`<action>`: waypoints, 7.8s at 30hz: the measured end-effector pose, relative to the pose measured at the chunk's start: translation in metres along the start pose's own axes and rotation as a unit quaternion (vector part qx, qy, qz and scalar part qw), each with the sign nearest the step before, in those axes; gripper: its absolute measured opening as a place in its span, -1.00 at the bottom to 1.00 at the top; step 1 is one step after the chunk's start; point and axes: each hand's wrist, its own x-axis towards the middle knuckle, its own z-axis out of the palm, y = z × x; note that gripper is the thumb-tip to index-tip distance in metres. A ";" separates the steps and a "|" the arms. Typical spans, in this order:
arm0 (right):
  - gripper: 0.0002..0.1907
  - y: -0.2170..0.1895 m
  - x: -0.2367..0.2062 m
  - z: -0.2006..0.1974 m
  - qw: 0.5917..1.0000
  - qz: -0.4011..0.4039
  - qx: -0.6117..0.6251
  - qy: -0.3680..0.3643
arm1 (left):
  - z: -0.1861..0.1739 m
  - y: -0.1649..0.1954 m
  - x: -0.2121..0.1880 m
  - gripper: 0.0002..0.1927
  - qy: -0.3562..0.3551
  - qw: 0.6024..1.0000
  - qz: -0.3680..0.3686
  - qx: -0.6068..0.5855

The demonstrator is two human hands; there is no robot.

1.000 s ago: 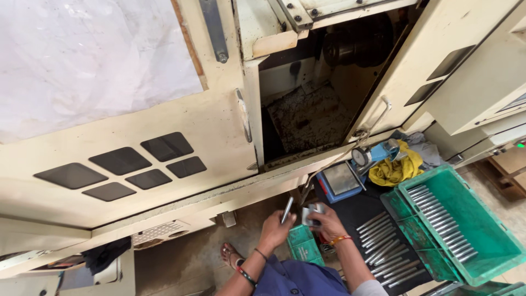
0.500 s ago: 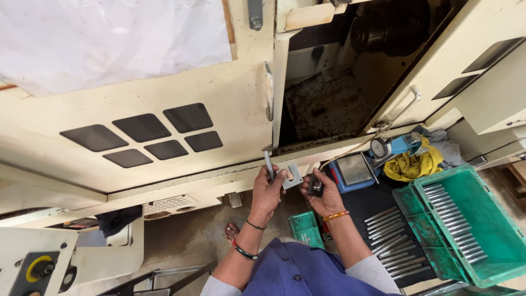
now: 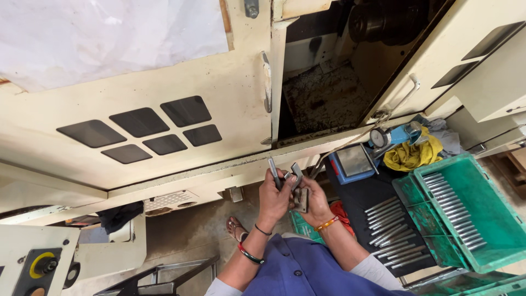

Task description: The person repeatedly picks up cylindrical metal rods, places them on a digital scale, and then puts them into a green crate. The person also opens the machine door to place a rod inside the lathe and closes it.

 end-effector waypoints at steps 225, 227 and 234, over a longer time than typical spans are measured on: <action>-0.57 -0.002 0.003 -0.012 0.916 0.001 -0.400 -0.012 | -0.026 -0.040 -0.013 -0.94 -0.094 0.921 0.151 0.347; -0.54 0.001 0.001 -0.013 0.915 0.013 -0.404 -0.005 | -0.027 -0.041 -0.016 -0.94 -0.102 0.920 0.141 0.350; -0.45 0.018 0.013 -0.043 0.946 0.003 -0.324 -0.020 | -0.023 -0.037 -0.025 -0.92 -0.136 0.880 0.093 0.446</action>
